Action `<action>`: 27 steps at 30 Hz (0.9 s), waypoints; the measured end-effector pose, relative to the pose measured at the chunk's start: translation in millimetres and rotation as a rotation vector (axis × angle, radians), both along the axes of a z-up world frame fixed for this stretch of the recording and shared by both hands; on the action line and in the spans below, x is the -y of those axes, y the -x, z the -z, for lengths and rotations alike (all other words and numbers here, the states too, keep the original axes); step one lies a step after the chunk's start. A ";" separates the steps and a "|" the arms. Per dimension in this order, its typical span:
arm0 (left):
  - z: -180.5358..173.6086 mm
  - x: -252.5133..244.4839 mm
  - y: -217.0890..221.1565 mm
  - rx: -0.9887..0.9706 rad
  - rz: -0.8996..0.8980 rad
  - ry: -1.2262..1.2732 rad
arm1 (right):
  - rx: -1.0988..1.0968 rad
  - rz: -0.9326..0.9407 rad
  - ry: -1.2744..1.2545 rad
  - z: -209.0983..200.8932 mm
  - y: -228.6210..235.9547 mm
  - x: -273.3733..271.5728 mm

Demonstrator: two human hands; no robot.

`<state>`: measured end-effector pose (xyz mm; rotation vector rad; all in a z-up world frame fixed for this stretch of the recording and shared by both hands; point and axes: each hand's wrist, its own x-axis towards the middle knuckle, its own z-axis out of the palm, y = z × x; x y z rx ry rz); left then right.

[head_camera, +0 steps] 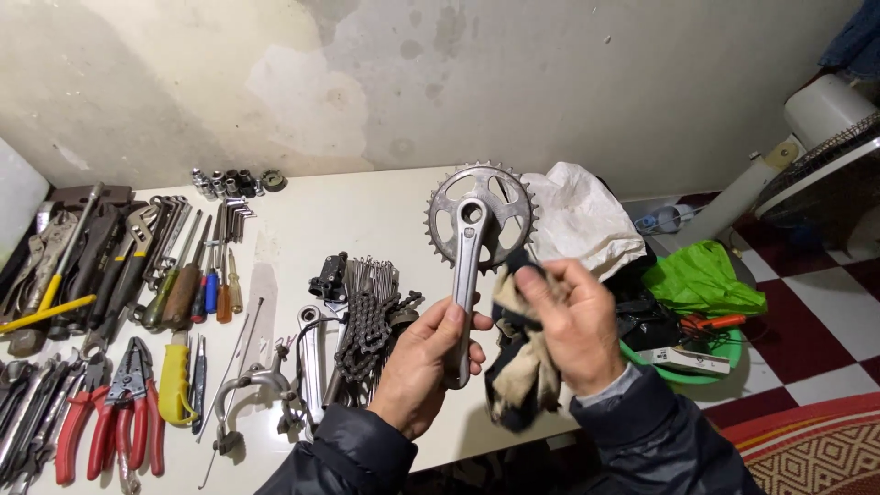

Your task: Cleaning a bicycle crankset by wiping it thoroughly with a cloth on a workbench.

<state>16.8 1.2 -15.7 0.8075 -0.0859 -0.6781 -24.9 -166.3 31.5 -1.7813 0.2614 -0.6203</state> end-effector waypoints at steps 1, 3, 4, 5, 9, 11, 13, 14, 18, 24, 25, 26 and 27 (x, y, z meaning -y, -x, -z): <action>-0.6 0.1 1.3 0.028 -0.002 -0.016 | -0.090 0.003 0.008 0.6 2.9 -4.4; 5.4 5.2 3.3 0.084 -0.018 -0.025 | -0.061 0.049 0.131 7.2 3.5 -10.7; 8.0 8.2 4.2 0.138 -0.033 -0.033 | -0.035 0.096 0.255 10.1 3.8 -13.6; 9.3 9.8 5.8 0.141 -0.032 -0.034 | -0.032 0.097 0.253 7.5 4.8 -18.9; 12.5 15.3 9.3 0.281 -0.049 -0.176 | -0.195 0.194 0.177 -0.2 3.6 -30.6; 16.9 17.7 10.1 0.337 -0.047 -0.162 | -0.218 0.230 0.182 -0.9 3.2 -30.5; 24.8 20.3 10.0 0.327 -0.055 -0.138 | -0.263 0.252 0.305 -0.1 4.3 -29.2; 22.1 20.6 11.7 0.327 -0.054 -0.139 | -0.264 0.252 0.304 3.4 3.9 -27.6; 17.2 21.8 17.7 0.354 -0.039 -0.164 | -0.190 0.243 0.464 6.2 6.0 -26.6; 12.8 19.8 15.5 0.292 -0.135 -0.199 | 0.015 0.089 0.499 3.9 7.6 -14.9; 11.6 18.8 14.7 0.278 -0.161 -0.168 | 0.120 0.017 0.461 5.1 8.0 -13.4; 13.8 17.8 13.5 0.279 -0.164 -0.171 | 0.121 0.014 0.457 6.7 5.9 -9.9; 16.1 18.1 13.2 0.275 -0.174 -0.184 | 0.158 0.069 0.363 7.9 4.5 -5.3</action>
